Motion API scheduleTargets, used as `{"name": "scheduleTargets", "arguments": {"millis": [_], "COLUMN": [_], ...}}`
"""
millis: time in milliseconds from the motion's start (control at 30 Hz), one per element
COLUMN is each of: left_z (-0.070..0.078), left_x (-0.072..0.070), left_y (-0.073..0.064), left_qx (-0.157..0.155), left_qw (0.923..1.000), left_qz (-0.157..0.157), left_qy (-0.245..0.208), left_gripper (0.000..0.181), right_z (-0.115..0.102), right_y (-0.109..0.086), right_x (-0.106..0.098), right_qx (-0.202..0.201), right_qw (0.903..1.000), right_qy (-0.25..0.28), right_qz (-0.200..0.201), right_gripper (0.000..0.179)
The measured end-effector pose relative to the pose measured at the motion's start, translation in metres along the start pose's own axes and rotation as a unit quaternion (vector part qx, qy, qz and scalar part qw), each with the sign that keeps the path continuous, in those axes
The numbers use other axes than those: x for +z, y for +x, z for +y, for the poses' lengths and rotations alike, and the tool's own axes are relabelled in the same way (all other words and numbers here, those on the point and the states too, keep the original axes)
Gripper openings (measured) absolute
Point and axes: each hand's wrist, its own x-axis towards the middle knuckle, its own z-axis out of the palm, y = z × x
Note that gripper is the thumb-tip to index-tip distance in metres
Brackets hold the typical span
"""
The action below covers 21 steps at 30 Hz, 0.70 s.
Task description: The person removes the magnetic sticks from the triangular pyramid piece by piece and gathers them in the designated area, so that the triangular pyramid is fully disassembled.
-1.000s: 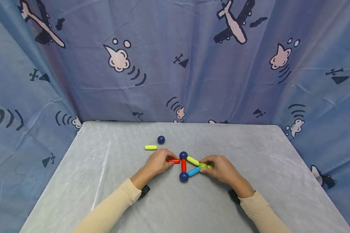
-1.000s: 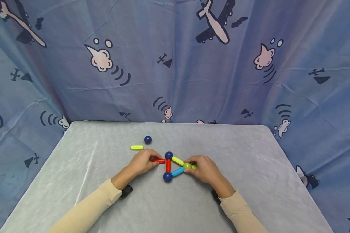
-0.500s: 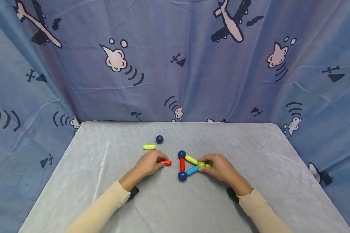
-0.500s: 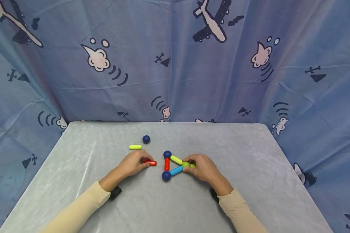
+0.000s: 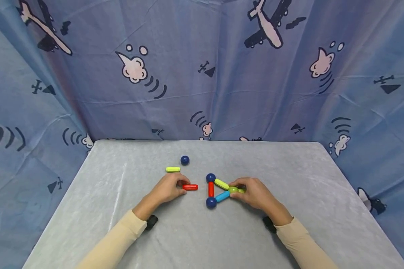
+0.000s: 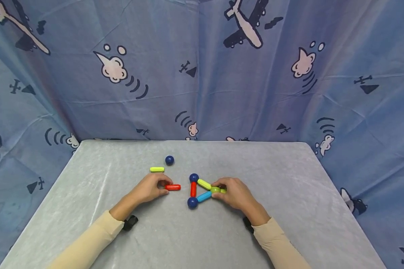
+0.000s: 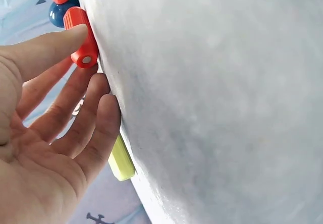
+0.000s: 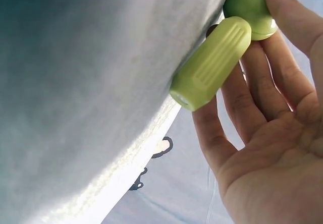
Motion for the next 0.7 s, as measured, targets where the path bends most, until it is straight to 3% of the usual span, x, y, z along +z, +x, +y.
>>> {"name": "scheduleTargets", "arguments": {"millis": [333, 700], "left_z": [0.0013, -0.0002], "left_x": [0.0021, 0.0045], "left_y": [-0.0007, -0.0004], "left_qx": [-0.017, -0.014], "left_qw": [0.9998, 0.9997], "left_qz": [0.01, 0.021], "left_qy": [0.006, 0.005], "left_gripper": [0.019, 0.024], "right_z": [0.0007, 0.0006], "right_y": [0.0002, -0.001], "right_x": [0.0008, 0.002], "right_qx": [0.004, 0.002], "right_qw": [0.9999, 1.0], "right_qy": [0.01, 0.001], "right_qz": [-0.002, 0.004], "right_gripper": [0.031, 0.031]}}
